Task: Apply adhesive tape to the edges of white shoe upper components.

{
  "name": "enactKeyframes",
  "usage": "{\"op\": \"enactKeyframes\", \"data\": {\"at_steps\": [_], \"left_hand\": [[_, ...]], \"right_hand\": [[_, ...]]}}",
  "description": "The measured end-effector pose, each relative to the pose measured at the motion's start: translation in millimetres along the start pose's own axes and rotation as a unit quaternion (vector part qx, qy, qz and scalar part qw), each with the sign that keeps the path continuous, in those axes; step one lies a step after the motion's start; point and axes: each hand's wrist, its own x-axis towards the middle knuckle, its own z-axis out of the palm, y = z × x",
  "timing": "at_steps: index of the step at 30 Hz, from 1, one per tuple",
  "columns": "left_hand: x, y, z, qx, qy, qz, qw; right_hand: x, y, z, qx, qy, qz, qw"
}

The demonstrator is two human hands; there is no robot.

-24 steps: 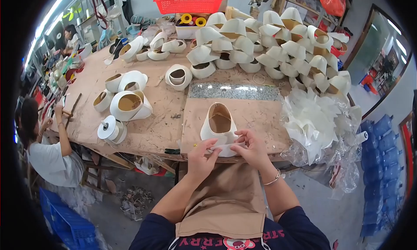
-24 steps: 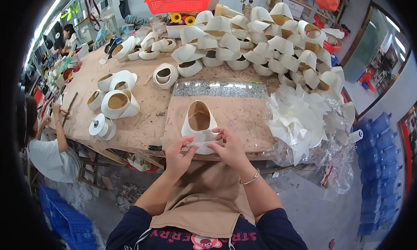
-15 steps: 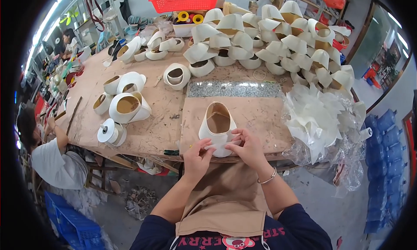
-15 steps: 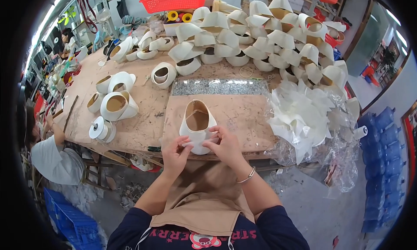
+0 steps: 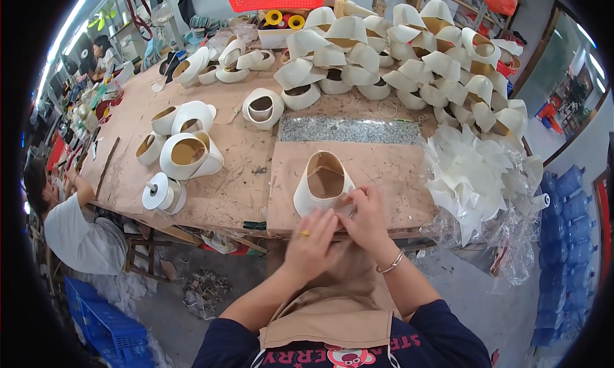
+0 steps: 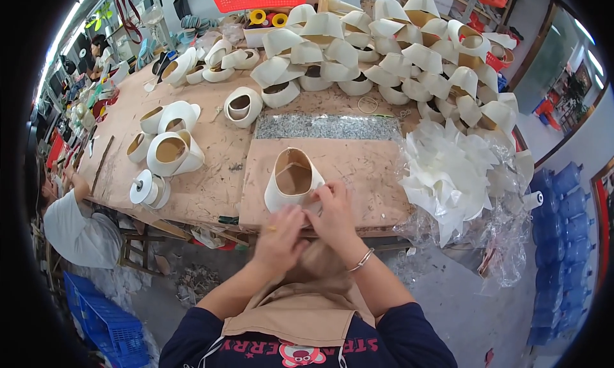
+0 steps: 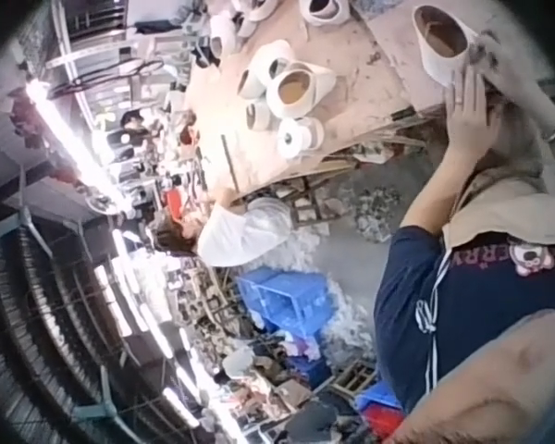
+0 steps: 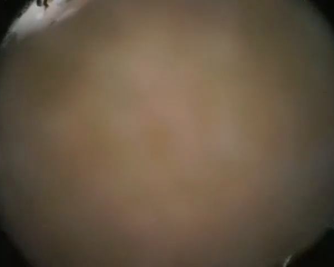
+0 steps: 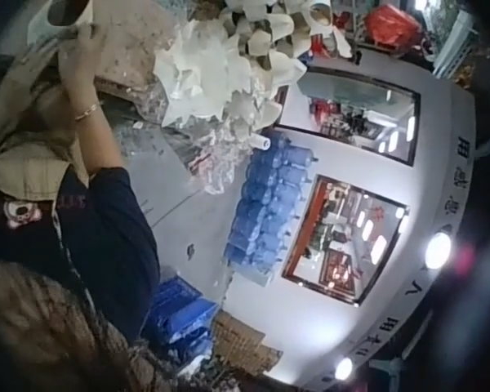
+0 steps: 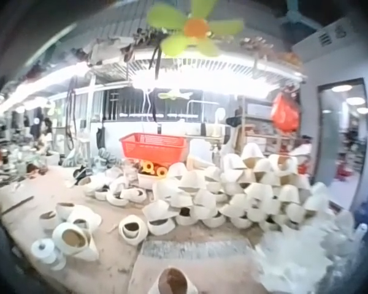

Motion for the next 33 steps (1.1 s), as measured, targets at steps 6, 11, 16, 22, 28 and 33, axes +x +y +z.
{"op": "enactKeyframes", "data": {"at_steps": [6,11,16,22,28,33], "left_hand": [[24,35,34,0.090,0.022,0.014,0.996],[25,16,7,-0.032,0.080,-0.018,0.996],[18,-17,16,-0.319,0.237,-0.182,0.899],[78,-7,-5,-0.741,0.090,-0.117,0.655],[65,33,18,-0.438,-0.098,-0.089,0.889],[78,25,-16,-0.810,0.164,-0.071,0.558]], "right_hand": [[-29,27,-48,-0.106,-0.129,-0.170,0.971],[-24,52,-35,-0.093,-0.032,-0.201,0.975],[-6,12,-34,0.277,-0.005,-0.025,0.961],[4,6,-27,0.579,-0.280,0.147,0.752],[60,36,-55,0.472,-0.040,0.327,0.818],[74,2,-78,0.190,-0.132,0.382,0.895]]}}
